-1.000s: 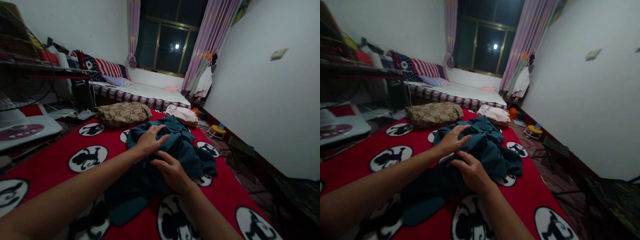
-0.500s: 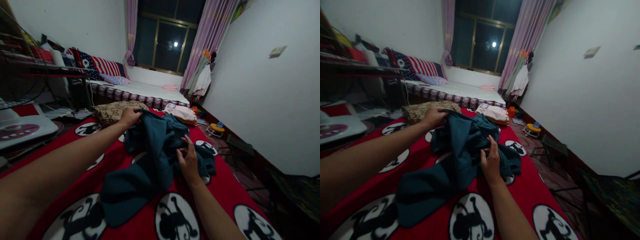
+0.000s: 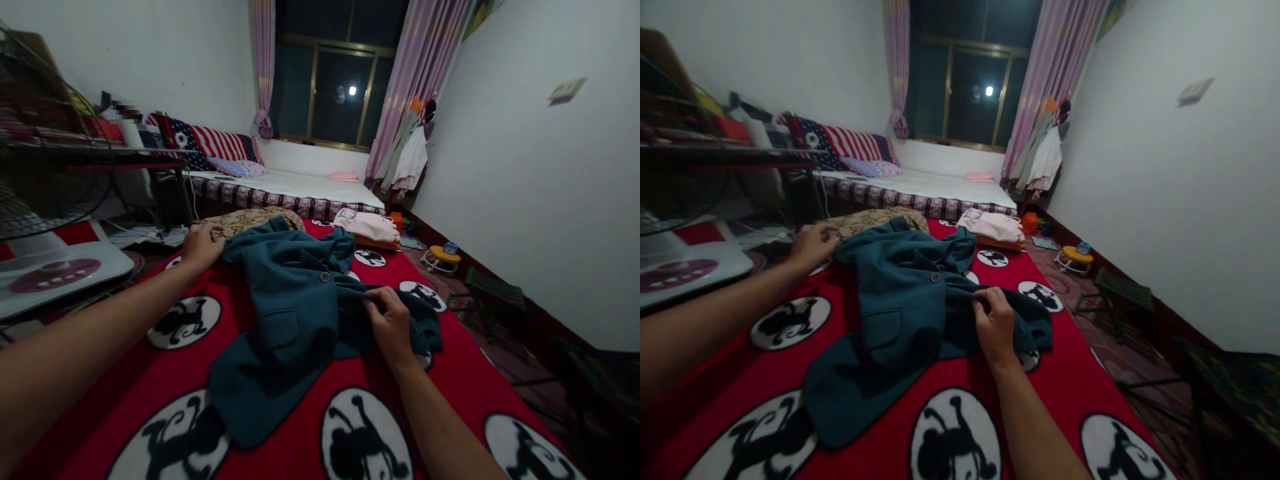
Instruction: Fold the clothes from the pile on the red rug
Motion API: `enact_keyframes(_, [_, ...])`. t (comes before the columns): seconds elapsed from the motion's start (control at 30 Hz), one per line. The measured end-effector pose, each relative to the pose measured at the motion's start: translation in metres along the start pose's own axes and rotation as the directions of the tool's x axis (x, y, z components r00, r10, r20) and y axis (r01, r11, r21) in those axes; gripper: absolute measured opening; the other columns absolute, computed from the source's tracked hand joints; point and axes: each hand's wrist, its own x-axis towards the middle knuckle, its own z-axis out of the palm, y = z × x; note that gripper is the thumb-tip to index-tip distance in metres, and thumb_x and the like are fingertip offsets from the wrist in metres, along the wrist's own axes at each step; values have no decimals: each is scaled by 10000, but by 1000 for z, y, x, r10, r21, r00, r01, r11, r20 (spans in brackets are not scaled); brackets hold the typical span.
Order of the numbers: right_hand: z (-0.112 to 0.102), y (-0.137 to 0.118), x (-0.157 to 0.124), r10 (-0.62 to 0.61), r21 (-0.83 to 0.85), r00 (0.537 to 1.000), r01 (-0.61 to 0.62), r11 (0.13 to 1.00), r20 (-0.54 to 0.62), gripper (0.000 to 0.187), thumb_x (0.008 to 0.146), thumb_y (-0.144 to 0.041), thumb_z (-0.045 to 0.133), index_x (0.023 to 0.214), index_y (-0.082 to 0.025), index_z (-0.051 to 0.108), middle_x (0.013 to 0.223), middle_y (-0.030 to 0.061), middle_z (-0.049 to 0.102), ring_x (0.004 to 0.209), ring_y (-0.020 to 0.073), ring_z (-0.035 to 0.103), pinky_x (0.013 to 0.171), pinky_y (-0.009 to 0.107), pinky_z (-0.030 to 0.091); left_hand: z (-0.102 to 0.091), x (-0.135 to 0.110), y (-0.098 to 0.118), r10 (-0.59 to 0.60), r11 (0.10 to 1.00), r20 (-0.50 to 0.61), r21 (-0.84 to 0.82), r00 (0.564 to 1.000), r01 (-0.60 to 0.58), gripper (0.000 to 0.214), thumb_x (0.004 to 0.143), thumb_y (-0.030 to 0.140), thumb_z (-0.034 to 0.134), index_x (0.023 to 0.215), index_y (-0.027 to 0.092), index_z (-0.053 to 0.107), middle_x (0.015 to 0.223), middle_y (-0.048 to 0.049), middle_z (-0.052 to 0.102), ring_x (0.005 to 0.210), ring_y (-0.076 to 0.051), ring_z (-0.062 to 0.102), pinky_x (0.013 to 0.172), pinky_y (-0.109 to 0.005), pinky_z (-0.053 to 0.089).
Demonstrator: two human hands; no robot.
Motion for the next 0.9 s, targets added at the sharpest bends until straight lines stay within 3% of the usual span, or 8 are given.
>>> enact_keyframes(0.2, [0, -10, -4, -81, 71, 996, 79, 994, 37, 64, 832, -171, 548, 822, -203, 602, 829, 17, 592, 771, 165, 571, 694, 284, 434, 31, -24, 75, 352, 888, 376, 156, 857, -433, 251, 753, 360, 663, 969, 240, 707, 1148, -53, 623, 1144, -269, 532, 1060, -387, 367])
enact_keyframes(0.33, [2, -2, -5, -35, 69, 999, 33, 997, 21, 73, 800, -148, 557, 779, -198, 606, 783, 8, 590, 727, 159, 568, 652, 275, 431, 34, -29, 73, -6, 797, 457, 539, 890, -272, 638, 680, 523, 692, 1210, 179, 606, 1209, -170, 601, 1129, -381, 546, 935, -463, 447])
enact_keyframes(0.4, [2, 0, -5, -25, 61, 1000, 24, 998, 5, 85, 796, -142, 549, 783, -197, 613, 783, 12, 594, 729, 163, 571, 645, 276, 435, 28, -25, 61, -157, 757, 495, 616, 855, -218, 565, 687, 516, 675, 1126, 162, 643, 1117, -173, 652, 1043, -382, 594, 845, -438, 481])
enact_keyframes(0.5, [3, -9, -6, -48, 67, 997, 52, 996, -53, 102, 813, -162, 545, 872, -197, 620, 848, 28, 608, 747, 167, 573, 658, 286, 446, 18, -22, 58, -135, 771, 572, 574, 809, -277, 262, 745, 393, 624, 874, 176, 695, 954, -106, 702, 940, -311, 631, 772, -349, 479])
enact_keyframes(0.63, [7, -38, -8, 36, 262, 999, -31, 965, -17, 255, 886, -300, 528, 1126, -217, 548, 1034, 48, 622, 590, 114, 538, 589, 275, 458, 17, -52, 101, 229, 915, 538, 166, 811, -368, 229, 822, 352, 562, 825, 157, 680, 775, -49, 680, 776, -219, 629, 700, -289, 454])
enact_keyframes(0.7, [11, -50, -6, 97, 355, 993, -115, 928, 69, 399, 915, -390, 481, 1283, -237, 451, 1181, 74, 595, 626, 121, 590, 606, 284, 487, 21, -86, 130, 427, 888, 499, -77, 754, -453, 191, 832, 316, 579, 835, 151, 673, 804, -46, 677, 781, -196, 626, 715, -275, 451])
enact_keyframes(0.83, [27, -56, 1, 188, 216, 968, -222, 951, 167, 746, 819, -529, 568, 1426, -167, 330, 1360, 153, 507, 1136, 277, 576, 903, 383, 474, 35, -165, 158, 635, 739, 643, -344, 429, -579, 137, 833, 159, 561, 898, 162, 682, 937, -63, 690, 884, -195, 638, 778, -269, 476])
enact_keyframes(0.9, [33, -55, 5, 200, 70, 946, -224, 972, 256, 763, 732, -457, 668, 1378, -136, 420, 1275, 161, 583, 1168, 311, 552, 938, 403, 452, 38, -192, 157, 617, 735, 705, -359, 349, -575, 184, 833, 110, 527, 913, 151, 687, 963, -79, 696, 896, -203, 647, 798, -281, 495])
